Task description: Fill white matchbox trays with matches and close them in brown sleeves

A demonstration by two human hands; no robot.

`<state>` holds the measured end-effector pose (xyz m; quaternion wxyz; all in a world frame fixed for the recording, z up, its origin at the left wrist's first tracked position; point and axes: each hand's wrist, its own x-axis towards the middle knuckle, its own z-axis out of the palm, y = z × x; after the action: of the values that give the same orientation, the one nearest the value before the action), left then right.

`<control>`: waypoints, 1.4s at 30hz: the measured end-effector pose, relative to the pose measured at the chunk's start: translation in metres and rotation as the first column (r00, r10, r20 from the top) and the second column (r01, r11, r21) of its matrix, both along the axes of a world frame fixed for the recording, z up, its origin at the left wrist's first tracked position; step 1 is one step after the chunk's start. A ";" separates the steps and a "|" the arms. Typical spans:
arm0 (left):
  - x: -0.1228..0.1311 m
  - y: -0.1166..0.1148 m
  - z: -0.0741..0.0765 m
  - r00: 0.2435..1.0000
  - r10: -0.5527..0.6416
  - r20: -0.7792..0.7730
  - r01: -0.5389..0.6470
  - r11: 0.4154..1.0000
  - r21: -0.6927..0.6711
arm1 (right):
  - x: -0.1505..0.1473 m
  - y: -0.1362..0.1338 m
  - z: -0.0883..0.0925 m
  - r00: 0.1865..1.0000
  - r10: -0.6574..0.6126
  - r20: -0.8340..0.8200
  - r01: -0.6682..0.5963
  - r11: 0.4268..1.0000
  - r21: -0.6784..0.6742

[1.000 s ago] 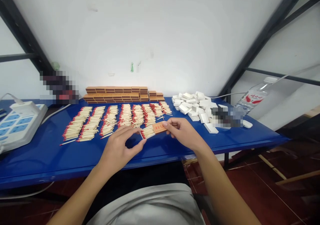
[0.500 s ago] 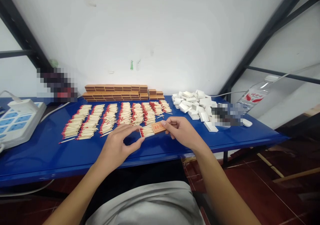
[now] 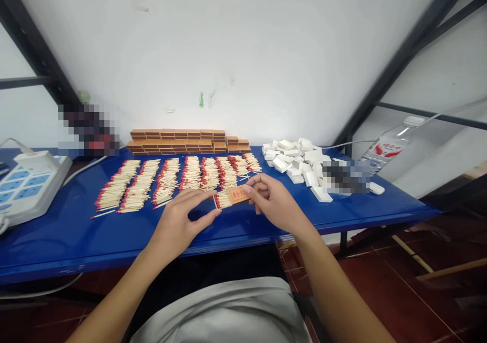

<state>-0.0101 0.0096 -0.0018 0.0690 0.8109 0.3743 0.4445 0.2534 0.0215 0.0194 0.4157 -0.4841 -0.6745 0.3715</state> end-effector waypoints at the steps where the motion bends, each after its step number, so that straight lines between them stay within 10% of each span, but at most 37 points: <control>1: 0.000 0.000 -0.001 1.000 -0.013 0.000 0.013 1.000 0.001 | -0.002 -0.001 0.000 1.000 0.019 0.016 -0.019 1.000 0.010; 28: 0.002 -0.005 0.002 1.000 0.009 0.028 -0.007 0.998 -0.069 | -0.007 0.001 0.005 0.953 0.288 0.090 -0.286 0.958 -0.032; 31: 0.001 -0.005 0.002 0.996 0.092 -0.010 -0.092 0.994 -0.064 | 0.012 0.032 0.021 0.942 0.255 0.220 -0.276 0.958 0.073; 36: 0.002 -0.006 0.001 0.997 0.066 -0.048 -0.066 0.998 -0.001 | 0.054 0.143 0.040 0.910 -0.190 0.368 0.095 0.960 0.262; 42: 0.005 -0.004 -0.003 0.985 0.082 -0.149 -0.063 0.990 0.129 | 0.061 0.250 0.028 0.808 -0.359 0.467 0.276 0.931 0.238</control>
<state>-0.0056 0.0057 -0.0046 -0.0270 0.8313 0.3794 0.4052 0.3141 0.2717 0.0471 0.3188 -0.6355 -0.6956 0.1027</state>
